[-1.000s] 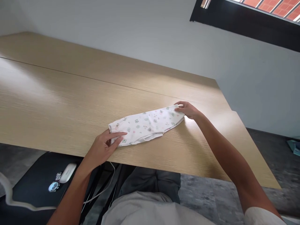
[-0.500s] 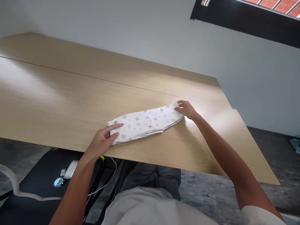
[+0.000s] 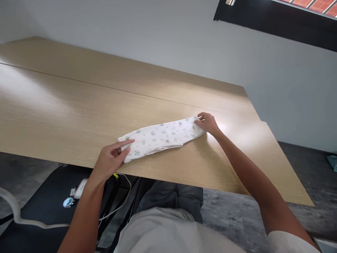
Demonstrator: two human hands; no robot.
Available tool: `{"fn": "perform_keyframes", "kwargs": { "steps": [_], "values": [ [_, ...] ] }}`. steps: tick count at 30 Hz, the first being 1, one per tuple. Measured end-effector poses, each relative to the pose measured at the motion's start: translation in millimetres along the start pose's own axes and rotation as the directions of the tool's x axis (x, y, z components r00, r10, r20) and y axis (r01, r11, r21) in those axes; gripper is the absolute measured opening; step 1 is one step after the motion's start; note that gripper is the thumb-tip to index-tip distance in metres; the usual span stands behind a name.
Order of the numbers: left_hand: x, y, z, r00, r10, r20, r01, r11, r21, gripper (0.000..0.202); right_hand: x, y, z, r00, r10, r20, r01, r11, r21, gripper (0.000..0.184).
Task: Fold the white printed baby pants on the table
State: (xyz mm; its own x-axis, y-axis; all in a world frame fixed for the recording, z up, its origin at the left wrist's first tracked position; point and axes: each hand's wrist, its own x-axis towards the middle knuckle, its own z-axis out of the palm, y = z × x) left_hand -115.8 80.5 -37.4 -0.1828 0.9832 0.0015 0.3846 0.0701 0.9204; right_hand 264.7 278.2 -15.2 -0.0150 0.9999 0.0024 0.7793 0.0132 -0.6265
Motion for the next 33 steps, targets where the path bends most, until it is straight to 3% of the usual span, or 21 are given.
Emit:
{"fn": "perform_keyframes", "kwargs": {
  "steps": [8,10,12,15,18,23,27,30,33],
  "values": [
    [-3.6,2.7,-4.5,0.992,0.130,0.006,-0.128,0.974,0.188,0.046,-11.7,4.3,10.6,0.992,-0.095,-0.077,0.090,0.993,-0.071,0.017],
    [-6.1,6.4,-3.3,0.971,0.237,-0.018,-0.217,0.915,0.340,0.043,-13.4,6.9,10.6,0.989,-0.120,-0.087,0.113,0.990,-0.086,0.018],
    [-11.1,14.6,2.5,0.935,0.353,-0.028,-0.285,0.797,0.533,0.039,-15.2,10.8,9.7,0.982,-0.157,-0.102,0.146,0.983,-0.109,0.023],
    [-18.6,29.8,21.8,0.903,0.412,0.121,-0.383,0.646,0.660,0.042,-20.2,18.8,6.6,0.967,-0.220,-0.125,0.200,0.967,-0.155,0.026],
    [-14.8,36.9,45.9,0.886,0.297,0.355,-0.461,0.630,0.625,0.056,-29.1,28.9,0.6,0.962,-0.239,-0.135,0.214,0.960,-0.179,0.014],
    [35.8,46.5,67.5,0.841,0.047,0.539,-0.450,0.614,0.649,0.066,-41.7,48.6,-16.6,0.971,-0.189,-0.149,0.166,0.975,-0.149,0.018],
    [99.2,77.1,86.8,0.779,-0.109,0.618,-0.435,0.615,0.658,0.059,-40.4,65.4,-32.8,0.978,-0.050,-0.203,0.044,0.999,-0.032,0.019],
    [131.3,95.2,109.8,0.800,-0.083,0.594,-0.447,0.578,0.683,0.054,-37.8,75.8,-42.5,0.976,0.004,-0.218,0.002,1.000,0.029,0.020],
    [143.1,94.2,127.0,0.809,0.055,0.585,-0.516,0.542,0.663,0.046,-37.2,81.5,-48.4,0.977,0.011,-0.214,0.000,0.999,0.050,0.018]
  ]
}}
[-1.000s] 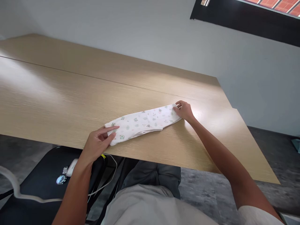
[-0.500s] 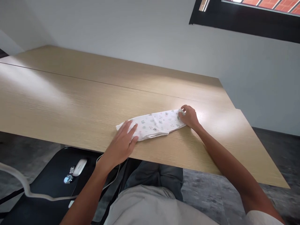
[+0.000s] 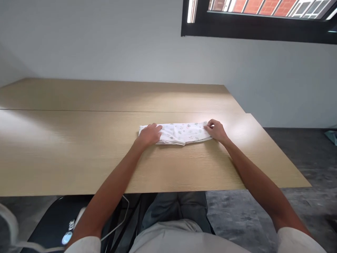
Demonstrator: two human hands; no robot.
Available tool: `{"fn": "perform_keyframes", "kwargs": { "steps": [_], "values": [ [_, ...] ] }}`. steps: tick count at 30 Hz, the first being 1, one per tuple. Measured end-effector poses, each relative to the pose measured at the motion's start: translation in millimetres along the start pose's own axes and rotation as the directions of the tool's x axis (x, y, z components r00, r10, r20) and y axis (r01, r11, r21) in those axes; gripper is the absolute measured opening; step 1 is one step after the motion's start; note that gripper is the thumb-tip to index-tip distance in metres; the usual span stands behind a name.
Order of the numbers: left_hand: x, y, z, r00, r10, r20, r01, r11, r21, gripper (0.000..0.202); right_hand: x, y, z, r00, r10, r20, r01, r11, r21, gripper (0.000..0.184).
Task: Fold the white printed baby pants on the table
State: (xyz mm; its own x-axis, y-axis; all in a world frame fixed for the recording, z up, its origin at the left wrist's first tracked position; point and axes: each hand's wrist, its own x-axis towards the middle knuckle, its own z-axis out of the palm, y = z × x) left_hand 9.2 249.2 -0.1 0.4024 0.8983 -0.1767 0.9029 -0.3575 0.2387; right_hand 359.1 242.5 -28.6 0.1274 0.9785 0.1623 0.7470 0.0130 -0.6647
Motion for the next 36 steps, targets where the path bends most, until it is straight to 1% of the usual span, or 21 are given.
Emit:
{"fn": "perform_keyframes", "kwargs": {
  "steps": [1,3,5,6,8,10,12,13,15,16,18,19,21,22,24,26,28,31,33,36],
  "values": [
    [2.5,-1.1,4.4,0.999,0.042,-0.031,-0.042,0.999,0.012,0.046,0.2,0.7,-1.5,1.000,-0.009,0.003,0.009,1.000,-0.004,0.018],
    [3.5,-6.8,13.6,0.982,0.173,-0.070,-0.174,0.985,0.003,0.048,0.4,1.3,-4.8,0.999,-0.038,0.018,0.039,0.999,-0.024,0.015],
    [1.5,-13.2,19.9,0.940,0.323,-0.109,-0.331,0.941,-0.069,0.049,0.0,2.3,-8.9,0.997,-0.065,0.048,0.067,0.997,-0.045,0.012],
    [-0.3,-14.9,21.6,0.914,0.380,-0.140,-0.397,0.910,-0.122,0.049,-0.5,3.6,-11.3,0.995,-0.072,0.071,0.076,0.996,-0.053,0.009],
    [-5.0,-13.6,22.1,0.867,0.451,-0.211,-0.493,0.839,-0.230,0.045,-1.8,8.5,-16.2,0.991,-0.072,0.115,0.082,0.993,-0.082,0.003],
    [-10.0,-6.9,20.7,0.831,0.495,-0.254,-0.553,0.782,-0.287,0.039,-3.7,14.6,-20.2,0.989,-0.066,0.132,0.085,0.985,-0.147,0.008],
    [-13.9,1.0,19.6,0.792,0.551,-0.264,-0.609,0.741,-0.283,0.027,-6.2,17.8,-22.1,0.988,-0.106,0.108,0.130,0.958,-0.254,0.015],
    [-15.1,4.2,19.7,0.777,0.575,-0.256,-0.629,0.732,-0.264,0.021,-8.0,16.8,-22.1,0.985,-0.153,0.084,0.172,0.936,-0.308,0.017],
    [-16.2,7.4,20.8,0.763,0.598,-0.247,-0.644,0.735,-0.211,0.011,-13.3,8.2,-19.8,0.956,-0.291,0.036,0.284,0.888,-0.361,0.018],
    [-16.3,7.7,21.7,0.760,0.601,-0.249,-0.646,0.741,-0.184,0.008,-17.1,0.9,-17.4,0.930,-0.366,0.013,0.348,0.872,-0.343,0.017],
    [-16.1,6.6,23.1,0.756,0.597,-0.267,-0.642,0.757,-0.125,0.005,-27.0,-16.6,-10.0,0.867,-0.498,-0.013,0.483,0.847,-0.225,0.012],
    [-16.0,5.9,23.5,0.755,0.597,-0.272,-0.638,0.764,-0.095,0.006,-32.9,-25.1,-5.0,0.832,-0.555,-0.006,0.548,0.823,-0.151,0.008],
    [-16.2,5.3,23.4,0.757,0.597,-0.266,-0.628,0.777,-0.042,0.008,-45.2,-38.5,6.5,0.765,-0.641,0.056,0.643,0.765,-0.030,0.003],
    [-16.6,5.6,23.3,0.762,0.594,-0.259,-0.620,0.784,-0.026,0.009,-50.8,-42.6,12.5,0.740,-0.664,0.103,0.666,0.746,0.019,0.002],
    [-17.8,7.7,23.3,0.778,0.578,-0.245,-0.600,0.799,-0.021,0.009,-59.4,-45.9,23.4,0.707,-0.681,0.192,0.675,0.731,0.105,0.005],
    [-19.4,11.2,24.7,0.791,0.561,-0.242,-0.580,0.815,-0.006,0.009,-63.4,-45.1,30.9,0.680,-0.687,0.256,0.669,0.724,0.165,0.007],
    [-21.0,15.6,27.3,0.793,0.539,-0.284,-0.550,0.834,0.048,0.009,-63.4,-43.1,34.2,0.677,-0.680,0.281,0.663,0.729,0.169,0.011],
    [-22.7,21.2,31.2,0.778,0.513,-0.364,-0.509,0.853,0.115,0.011,-60.3,-41.7,33.1,0.717,-0.635,0.286,0.618,0.770,0.161,0.010],
    [-23.3,22.9,31.6,0.772,0.532,-0.348,-0.533,0.840,0.102,0.012,-58.6,-42.2,31.0,0.728,-0.623,0.286,0.596,0.782,0.185,0.009],
    [-23.6,21.5,27.8,0.773,0.581,-0.253,-0.597,0.802,0.017,0.012,-57.6,-43.3,29.1,0.710,-0.647,0.279,0.610,0.762,0.216,0.011]
  ]
}}
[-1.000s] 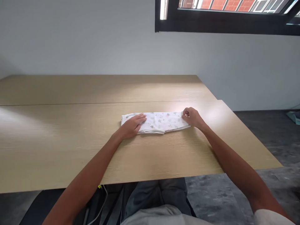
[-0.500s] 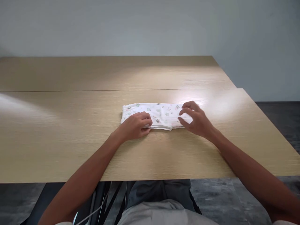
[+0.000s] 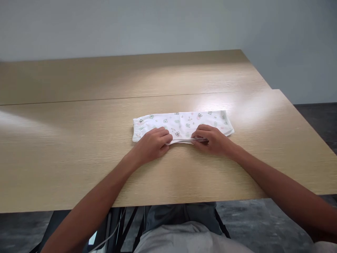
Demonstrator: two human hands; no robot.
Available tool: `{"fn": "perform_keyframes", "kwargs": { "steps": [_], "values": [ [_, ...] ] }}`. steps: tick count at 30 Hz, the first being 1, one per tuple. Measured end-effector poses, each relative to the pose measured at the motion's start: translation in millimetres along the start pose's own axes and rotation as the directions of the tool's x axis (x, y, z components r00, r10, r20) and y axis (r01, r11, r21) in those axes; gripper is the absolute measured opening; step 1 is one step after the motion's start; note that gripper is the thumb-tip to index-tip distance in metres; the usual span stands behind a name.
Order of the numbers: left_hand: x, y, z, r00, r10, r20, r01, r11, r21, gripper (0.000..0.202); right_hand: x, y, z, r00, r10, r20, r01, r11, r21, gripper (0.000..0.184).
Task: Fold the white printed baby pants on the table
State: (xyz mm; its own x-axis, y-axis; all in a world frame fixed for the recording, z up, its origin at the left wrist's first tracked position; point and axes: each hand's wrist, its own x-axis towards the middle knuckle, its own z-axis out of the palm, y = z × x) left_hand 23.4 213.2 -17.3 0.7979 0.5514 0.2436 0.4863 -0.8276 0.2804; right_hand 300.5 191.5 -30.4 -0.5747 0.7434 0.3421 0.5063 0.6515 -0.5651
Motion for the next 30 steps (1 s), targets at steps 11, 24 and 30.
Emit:
{"fn": "perform_keyframes", "kwargs": {
  "steps": [11,24,30],
  "values": [
    [-0.8,-0.3,-0.6,0.996,-0.017,0.090,0.021,0.999,-0.044,0.024,-1.5,4.9,0.1,0.996,-0.083,0.032,0.084,0.995,-0.056,0.010],
    [0.4,-2.1,-9.6,0.976,-0.043,0.213,0.097,0.963,-0.250,0.022,0.4,12.2,-1.3,0.999,-0.030,0.012,0.028,0.985,0.171,0.017],
    [-1.8,-1.4,-9.5,0.964,-0.065,0.259,0.138,0.952,-0.273,0.030,-0.2,12.2,-3.0,0.995,-0.081,0.058,0.078,0.995,0.059,0.020]
  ]
}}
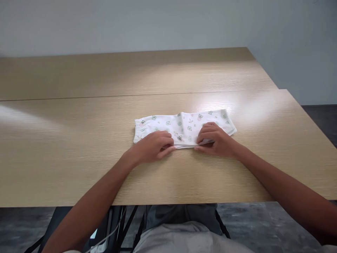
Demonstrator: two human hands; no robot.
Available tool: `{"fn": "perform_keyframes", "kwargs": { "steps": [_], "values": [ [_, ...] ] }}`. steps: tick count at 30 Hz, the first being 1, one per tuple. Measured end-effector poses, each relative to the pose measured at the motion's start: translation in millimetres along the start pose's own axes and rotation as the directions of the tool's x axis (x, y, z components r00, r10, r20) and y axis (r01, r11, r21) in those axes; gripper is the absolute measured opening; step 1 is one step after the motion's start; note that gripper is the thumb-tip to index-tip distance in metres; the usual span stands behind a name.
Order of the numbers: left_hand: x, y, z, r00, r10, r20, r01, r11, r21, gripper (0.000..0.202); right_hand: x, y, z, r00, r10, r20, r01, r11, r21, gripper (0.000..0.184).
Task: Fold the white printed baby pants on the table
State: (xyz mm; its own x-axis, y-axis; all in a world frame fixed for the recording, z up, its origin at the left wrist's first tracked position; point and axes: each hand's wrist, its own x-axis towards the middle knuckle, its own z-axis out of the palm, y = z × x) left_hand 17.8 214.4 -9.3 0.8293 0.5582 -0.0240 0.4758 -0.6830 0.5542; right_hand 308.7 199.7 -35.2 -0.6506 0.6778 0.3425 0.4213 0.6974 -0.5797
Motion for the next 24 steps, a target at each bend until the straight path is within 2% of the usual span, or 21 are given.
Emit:
{"fn": "perform_keyframes", "kwargs": {
  "steps": [5,8,11,13,14,17,19,22,24],
  "values": [
    [0.5,1.6,7.1,0.995,-0.054,-0.080,0.052,0.998,-0.023,0.036,-0.9,-3.6,-0.4,1.000,-0.027,-0.002,0.027,0.997,-0.078,0.029],
    [2.3,0.5,10.9,0.979,-0.017,-0.201,0.012,1.000,-0.025,0.025,-1.9,-3.5,1.4,1.000,-0.010,-0.010,0.009,0.990,-0.144,0.025],
    [3.1,-3.9,12.5,0.953,0.059,-0.297,-0.046,0.998,0.051,0.019,-3.2,-0.9,2.9,0.998,-0.002,-0.060,-0.010,0.983,-0.186,0.016],
    [2.6,-7.4,12.7,0.962,0.078,-0.260,-0.048,0.992,0.121,0.035,-4.1,1.4,2.2,0.996,-0.003,-0.092,-0.017,0.977,-0.213,0.016],
    [2.0,-8.8,12.9,0.975,0.057,-0.214,-0.024,0.988,0.151,0.045,-4.6,2.8,1.2,0.996,0.007,-0.084,-0.027,0.970,-0.240,0.024],
    [0.4,-10.2,15.1,0.993,-0.084,-0.088,0.102,0.968,0.228,0.064,-6.7,7.6,-2.7,0.996,0.089,0.022,-0.075,0.927,-0.368,0.050],
    [-0.1,-8.8,17.5,0.987,-0.153,-0.055,0.163,0.948,0.273,0.067,-8.3,11.4,-4.5,0.986,0.151,0.073,-0.104,0.893,-0.437,0.057],
    [-0.6,-5.1,21.0,0.977,-0.205,-0.062,0.214,0.925,0.314,0.067,-9.3,14.7,-4.9,0.979,0.195,0.066,-0.140,0.867,-0.479,0.056],
    [-1.1,-2.4,22.1,0.974,-0.215,-0.069,0.226,0.919,0.322,0.067,-8.1,12.5,-4.0,0.987,0.160,-0.006,-0.145,0.878,-0.456,0.048]
  ]
}}
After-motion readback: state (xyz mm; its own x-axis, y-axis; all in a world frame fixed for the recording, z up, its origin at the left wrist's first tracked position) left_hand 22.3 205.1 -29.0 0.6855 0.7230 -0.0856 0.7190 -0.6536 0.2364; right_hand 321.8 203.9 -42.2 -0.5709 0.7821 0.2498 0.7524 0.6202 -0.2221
